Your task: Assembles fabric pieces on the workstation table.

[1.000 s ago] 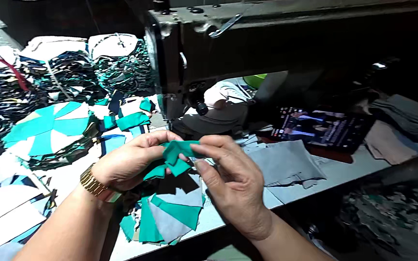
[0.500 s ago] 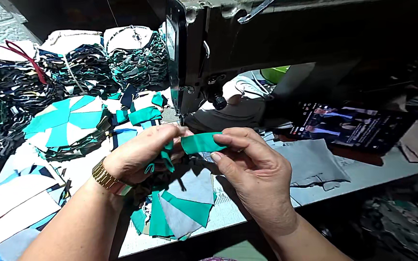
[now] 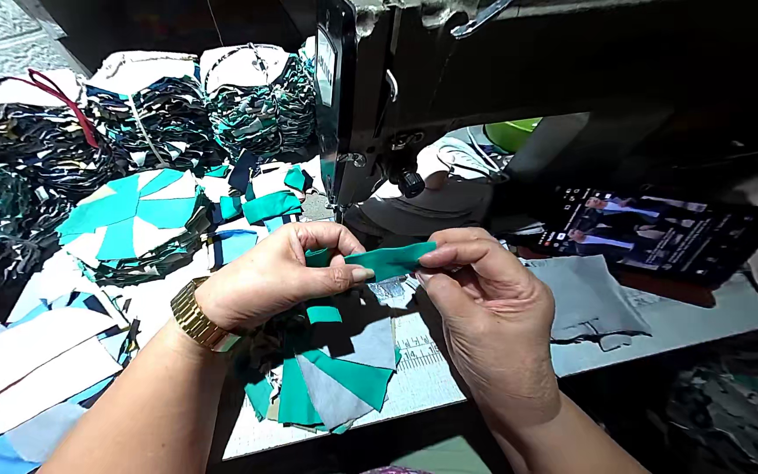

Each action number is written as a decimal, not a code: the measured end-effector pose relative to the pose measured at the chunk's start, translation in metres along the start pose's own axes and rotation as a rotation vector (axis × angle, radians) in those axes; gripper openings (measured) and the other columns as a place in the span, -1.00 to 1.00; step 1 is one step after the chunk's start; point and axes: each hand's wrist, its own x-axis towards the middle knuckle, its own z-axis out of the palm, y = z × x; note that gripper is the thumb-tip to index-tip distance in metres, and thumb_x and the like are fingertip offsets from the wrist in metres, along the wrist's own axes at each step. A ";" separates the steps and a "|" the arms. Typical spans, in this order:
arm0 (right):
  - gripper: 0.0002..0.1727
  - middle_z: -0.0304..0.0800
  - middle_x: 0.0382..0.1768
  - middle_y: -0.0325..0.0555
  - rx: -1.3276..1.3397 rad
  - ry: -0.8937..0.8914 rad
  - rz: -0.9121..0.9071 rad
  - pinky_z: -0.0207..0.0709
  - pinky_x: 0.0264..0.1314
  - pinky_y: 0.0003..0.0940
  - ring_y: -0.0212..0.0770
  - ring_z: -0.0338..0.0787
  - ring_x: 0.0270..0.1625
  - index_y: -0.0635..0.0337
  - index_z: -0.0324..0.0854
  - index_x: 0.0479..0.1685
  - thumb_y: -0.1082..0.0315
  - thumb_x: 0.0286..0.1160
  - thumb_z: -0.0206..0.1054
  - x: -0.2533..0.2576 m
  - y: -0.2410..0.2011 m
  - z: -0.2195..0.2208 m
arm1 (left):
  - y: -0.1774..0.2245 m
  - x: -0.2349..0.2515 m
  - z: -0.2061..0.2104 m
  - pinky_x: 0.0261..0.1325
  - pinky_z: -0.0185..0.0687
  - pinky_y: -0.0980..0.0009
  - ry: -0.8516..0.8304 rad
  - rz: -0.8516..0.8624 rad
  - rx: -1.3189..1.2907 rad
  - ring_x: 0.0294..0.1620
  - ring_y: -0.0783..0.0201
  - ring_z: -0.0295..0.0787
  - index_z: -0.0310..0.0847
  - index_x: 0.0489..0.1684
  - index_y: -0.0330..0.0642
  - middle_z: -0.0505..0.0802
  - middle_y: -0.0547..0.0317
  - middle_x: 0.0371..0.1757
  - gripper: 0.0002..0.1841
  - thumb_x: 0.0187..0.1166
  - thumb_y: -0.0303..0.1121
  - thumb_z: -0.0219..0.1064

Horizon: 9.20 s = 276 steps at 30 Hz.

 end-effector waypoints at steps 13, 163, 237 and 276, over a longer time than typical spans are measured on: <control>-0.78 0.69 -0.06 -0.16 0.061 0.009 0.002 0.74 0.02 -0.50 -0.34 0.74 -0.01 0.23 0.72 -0.22 0.71 0.36 0.29 0.001 0.003 -0.003 | -0.001 0.003 0.001 -0.42 0.51 0.66 -0.046 0.146 0.095 -0.47 0.50 0.59 0.70 -0.36 -0.16 0.68 0.29 -0.51 -0.92 0.39 -0.51 0.50; -0.81 0.70 -0.13 -0.15 -0.534 -0.415 -0.077 0.64 -0.09 -0.68 -0.46 0.71 -0.14 0.17 0.88 -0.06 0.49 0.48 0.40 0.001 0.000 0.003 | 0.019 -0.013 -0.019 -0.49 0.47 0.24 0.061 -0.217 0.993 -0.61 0.37 0.55 0.69 -0.57 0.05 0.65 0.37 -0.65 -0.70 0.46 -0.04 0.56; -0.89 0.72 -0.27 -0.01 -1.260 -0.470 -0.054 0.60 -0.26 -0.10 0.00 0.74 -0.23 0.23 0.80 -0.37 0.42 0.40 0.38 -0.007 -0.029 -0.095 | 0.004 -0.002 -0.008 -0.73 0.24 0.70 0.249 -0.088 -0.062 -0.79 0.58 0.28 0.71 -0.30 -0.05 0.44 0.41 -0.74 -0.59 0.88 -0.15 -0.01; -0.84 0.79 -0.10 -0.18 -0.168 -0.184 0.040 0.76 -0.12 -0.57 -0.40 0.79 -0.16 0.30 0.79 -0.08 0.58 0.40 0.44 0.003 -0.036 -0.001 | 0.014 -0.015 -0.023 -0.61 0.32 0.72 -0.203 0.049 0.178 -0.62 0.62 0.50 0.71 -0.58 -0.09 0.72 0.37 -0.59 -0.72 0.65 -0.39 0.30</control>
